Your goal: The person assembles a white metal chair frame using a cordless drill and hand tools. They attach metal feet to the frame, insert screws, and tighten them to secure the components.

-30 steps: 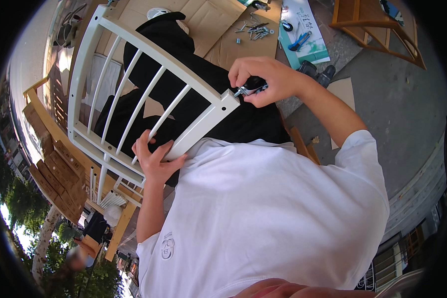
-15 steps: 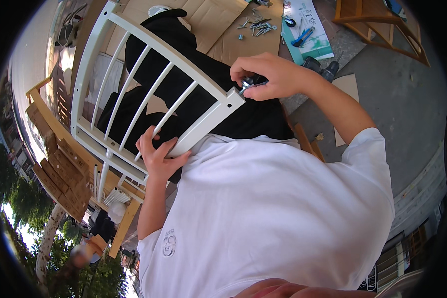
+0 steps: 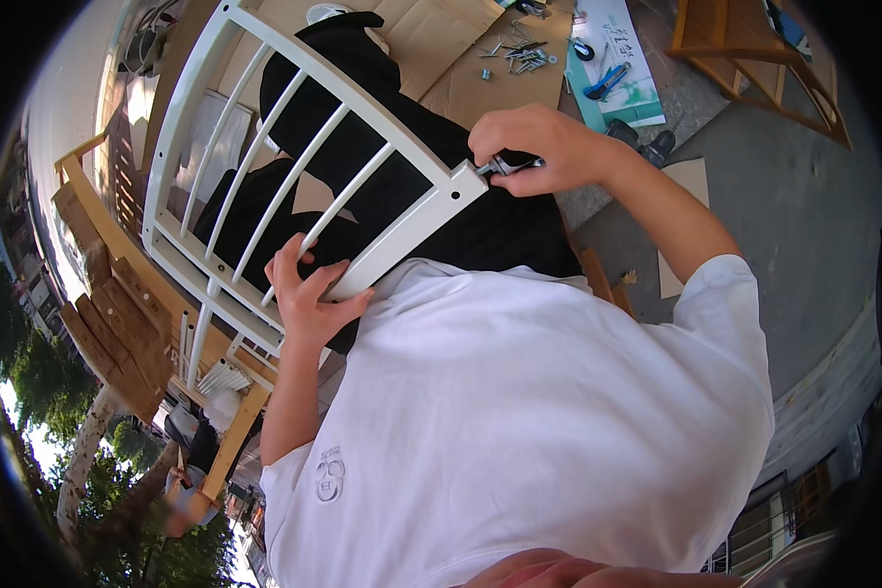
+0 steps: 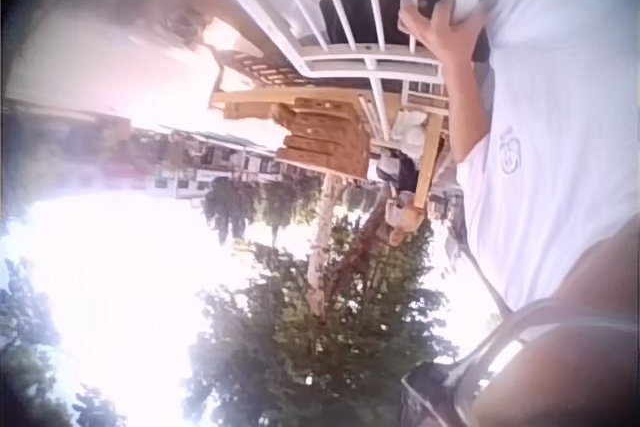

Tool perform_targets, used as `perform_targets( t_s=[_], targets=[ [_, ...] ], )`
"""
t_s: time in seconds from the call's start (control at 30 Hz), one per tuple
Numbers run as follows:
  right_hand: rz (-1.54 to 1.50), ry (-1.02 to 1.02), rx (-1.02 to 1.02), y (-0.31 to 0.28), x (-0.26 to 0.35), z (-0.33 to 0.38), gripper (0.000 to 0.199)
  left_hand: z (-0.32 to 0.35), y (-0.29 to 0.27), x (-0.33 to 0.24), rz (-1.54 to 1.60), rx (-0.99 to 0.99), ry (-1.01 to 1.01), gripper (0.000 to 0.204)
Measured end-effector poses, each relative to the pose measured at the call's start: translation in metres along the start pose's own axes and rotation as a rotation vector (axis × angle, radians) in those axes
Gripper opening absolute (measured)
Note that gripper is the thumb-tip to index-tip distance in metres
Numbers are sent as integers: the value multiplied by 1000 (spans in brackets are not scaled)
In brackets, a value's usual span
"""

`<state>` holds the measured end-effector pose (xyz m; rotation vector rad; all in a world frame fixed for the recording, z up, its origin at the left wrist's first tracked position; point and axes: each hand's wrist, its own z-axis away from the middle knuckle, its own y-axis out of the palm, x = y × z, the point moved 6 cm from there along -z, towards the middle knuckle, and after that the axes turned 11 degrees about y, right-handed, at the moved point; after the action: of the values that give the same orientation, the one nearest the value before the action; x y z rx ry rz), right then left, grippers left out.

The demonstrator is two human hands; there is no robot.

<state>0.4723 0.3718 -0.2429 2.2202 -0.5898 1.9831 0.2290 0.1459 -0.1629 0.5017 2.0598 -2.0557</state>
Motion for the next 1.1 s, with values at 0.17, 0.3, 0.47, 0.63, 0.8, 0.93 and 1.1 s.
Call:
perform_targets(
  t_s=[0.17,0.3,0.47,0.63,0.8,0.93,1.1],
  targets=[
    [41,132,113,0,-4,-5,27,3,2,0,1,21,14,53],
    [-29,260,90,3,-15,1,26,0,2,-2,1,20,23,52],
    [-66,359,116,2,-14,0,27,3,4,0,12,10,16,53],
    [-66,314,180,-2,-12,-1,41,-7,2,-9,26,-23,21,47],
    [7,448,167,-3,3,-11,34,3,-4,-1,104,-55,5,46],
    [-85,545,126,3,-5,-6,33,3,-7,1,126,-48,14,42],
    [-5,362,99,5,8,-11,42,10,-4,0,133,-70,27,40]
  ],
)
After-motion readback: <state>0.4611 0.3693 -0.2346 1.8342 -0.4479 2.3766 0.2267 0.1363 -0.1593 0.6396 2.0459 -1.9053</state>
